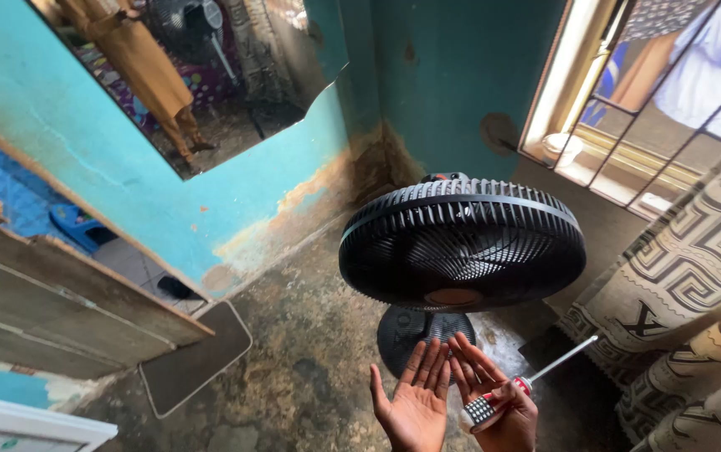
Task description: The person uses a screwdriver to loosen and remove the front grill of a standing fan. They then detach the fan blades from the motor hub and set the components aside.
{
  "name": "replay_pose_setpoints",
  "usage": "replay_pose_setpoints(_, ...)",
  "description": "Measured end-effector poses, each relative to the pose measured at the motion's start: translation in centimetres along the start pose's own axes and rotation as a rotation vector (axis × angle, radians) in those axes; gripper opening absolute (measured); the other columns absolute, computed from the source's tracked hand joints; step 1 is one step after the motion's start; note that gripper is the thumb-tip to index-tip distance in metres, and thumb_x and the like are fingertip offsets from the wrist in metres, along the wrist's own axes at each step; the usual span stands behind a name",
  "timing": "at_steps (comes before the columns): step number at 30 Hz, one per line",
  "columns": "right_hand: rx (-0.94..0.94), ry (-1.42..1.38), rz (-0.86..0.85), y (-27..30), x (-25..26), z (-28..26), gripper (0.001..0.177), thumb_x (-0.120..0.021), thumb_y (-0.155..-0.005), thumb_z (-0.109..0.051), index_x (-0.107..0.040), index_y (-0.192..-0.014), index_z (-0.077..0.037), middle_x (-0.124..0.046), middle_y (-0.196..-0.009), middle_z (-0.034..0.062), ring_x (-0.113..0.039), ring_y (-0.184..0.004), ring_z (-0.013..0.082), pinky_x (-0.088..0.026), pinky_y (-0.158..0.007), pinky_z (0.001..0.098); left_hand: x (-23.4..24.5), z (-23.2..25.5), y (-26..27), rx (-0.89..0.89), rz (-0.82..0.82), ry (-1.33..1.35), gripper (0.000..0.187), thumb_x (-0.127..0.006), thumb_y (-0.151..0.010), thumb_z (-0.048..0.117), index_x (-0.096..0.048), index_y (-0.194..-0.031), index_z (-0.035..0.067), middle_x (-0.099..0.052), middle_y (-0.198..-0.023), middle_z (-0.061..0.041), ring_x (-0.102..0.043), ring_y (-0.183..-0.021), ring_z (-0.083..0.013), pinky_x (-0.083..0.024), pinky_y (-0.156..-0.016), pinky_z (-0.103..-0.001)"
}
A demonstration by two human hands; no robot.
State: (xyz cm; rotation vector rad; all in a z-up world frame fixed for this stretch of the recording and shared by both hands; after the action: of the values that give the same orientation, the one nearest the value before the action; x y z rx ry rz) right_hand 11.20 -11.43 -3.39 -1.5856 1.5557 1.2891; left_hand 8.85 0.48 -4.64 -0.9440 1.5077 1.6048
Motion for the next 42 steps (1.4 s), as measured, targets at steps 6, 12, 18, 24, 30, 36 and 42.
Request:
replay_pose_setpoints(6, -0.061, 0.006, -0.013, 0.1, 0.7, 0.2, 0.087, -0.044, -0.064, -0.009, -0.037, -0.143, 0.026, -0.039, -0.158, 0.0376, -0.033, -0.152, 0.0422, -0.024, -0.124, 0.0465, 1.1, -0.2, 0.5, -0.034, 0.015, 0.051, 0.104, -0.053, -0.085, 0.071, -0.043, -0.144, -0.014, -0.053, -0.145, -0.031, -0.052, -0.136, -0.0406, -0.044, -0.113, -0.046)
replay_pose_setpoints(12, -0.076, 0.009, 0.027, -0.4, 1.5, 1.0, 0.087, -0.043, -0.063, -0.008, -0.035, -0.142, 0.027, -0.039, -0.158, 0.0365, -0.033, -0.152, 0.043, -0.025, -0.124, 0.0475, 2.1, 0.4, 0.3, -0.032, 0.09, 0.044, 0.105, -0.053, -0.085, 0.071, -0.042, -0.144, -0.015, -0.05, -0.147, -0.032, -0.051, -0.138, -0.04, -0.043, -0.114, -0.049)
replay_pose_setpoints(18, 0.076, 0.163, 0.038, -1.8, 3.4, -0.4, 0.059, -0.042, -0.085, -0.011, -0.049, -0.131, 0.026, -0.05, -0.151, 0.0375, -0.044, -0.146, 0.043, -0.034, -0.123, 0.0486, 1.1, 0.3, -2.8, 0.079, -0.124, -0.104, 0.088, -0.052, -0.089, 0.066, -0.054, -0.132, -0.011, -0.062, -0.136, -0.028, -0.058, -0.13, -0.0376, -0.045, -0.113, -0.047)
replay_pose_setpoints(24, 0.121, 0.471, 0.104, -1.8, 5.4, -1.0, 0.022, -0.059, -0.099, -0.009, -0.062, -0.11, 0.01, -0.059, -0.069, 0.0115, -0.062, -0.058, 0.0215, -0.061, -0.058, 0.0422, -1.3, 4.6, -5.1, -0.116, -0.224, -0.877, 0.054, -0.062, -0.098, 0.041, -0.068, -0.122, -0.007, -0.076, -0.117, -0.023, -0.073, -0.111, -0.0309, -0.057, -0.099, -0.044)
replay_pose_setpoints(30, -0.326, 1.055, 0.167, 0.7, 5.0, 5.6, 0.035, -0.075, -0.088, -0.018, -0.061, -0.12, -0.014, -0.064, -0.067, 0.0043, -0.054, -0.048, 0.0141, -0.045, -0.043, 0.0282, -7.4, 5.7, -2.9, -0.12, -0.663, -1.182, 0.05, -0.065, -0.098, 0.028, -0.061, -0.139, 0.0, -0.075, -0.123, -0.014, -0.073, -0.109, -0.021, -0.059, -0.097, -0.036)
replay_pose_setpoints(36, -0.274, 1.164, 0.044, 1.5, -0.2, 7.8, 0.048, -0.078, -0.091, -0.016, -0.056, -0.134, -0.016, -0.055, -0.079, 0.001, -0.053, -0.066, 0.009, -0.046, -0.059, 0.0251, -8.3, 8.7, -4.3, -0.094, -0.549, -1.208, 0.052, -0.073, -0.089, 0.013, -0.059, -0.139, 0.006, -0.074, -0.094, -0.008, -0.071, -0.078, -0.0138, -0.063, -0.069, -0.029)
replay_pose_setpoints(42, -0.19, 0.982, 0.027, 3.1, -1.9, 4.0, 0.065, -0.08, -0.084, -0.026, -0.063, -0.145, -0.01, -0.076, -0.09, 0.0086, -0.073, -0.074, 0.0124, -0.061, -0.066, 0.0272, -9.2, 9.7, -6.2, -0.105, -0.561, -1.183, 0.028, -0.078, -0.091, 0.011, -0.072, -0.113, -0.004, -0.072, -0.083, -0.008, -0.07, -0.069, -0.0155, -0.059, -0.065, -0.029)
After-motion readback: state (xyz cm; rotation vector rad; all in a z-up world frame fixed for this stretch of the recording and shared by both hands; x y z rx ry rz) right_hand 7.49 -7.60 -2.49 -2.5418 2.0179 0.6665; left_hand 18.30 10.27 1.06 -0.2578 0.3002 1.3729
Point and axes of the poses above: each hand's wrist, its own y-axis away from the middle knuckle, its own x-axis out of the back of the hand, z = x × y, the point moved 10 cm from there along -y, towards the middle knuckle
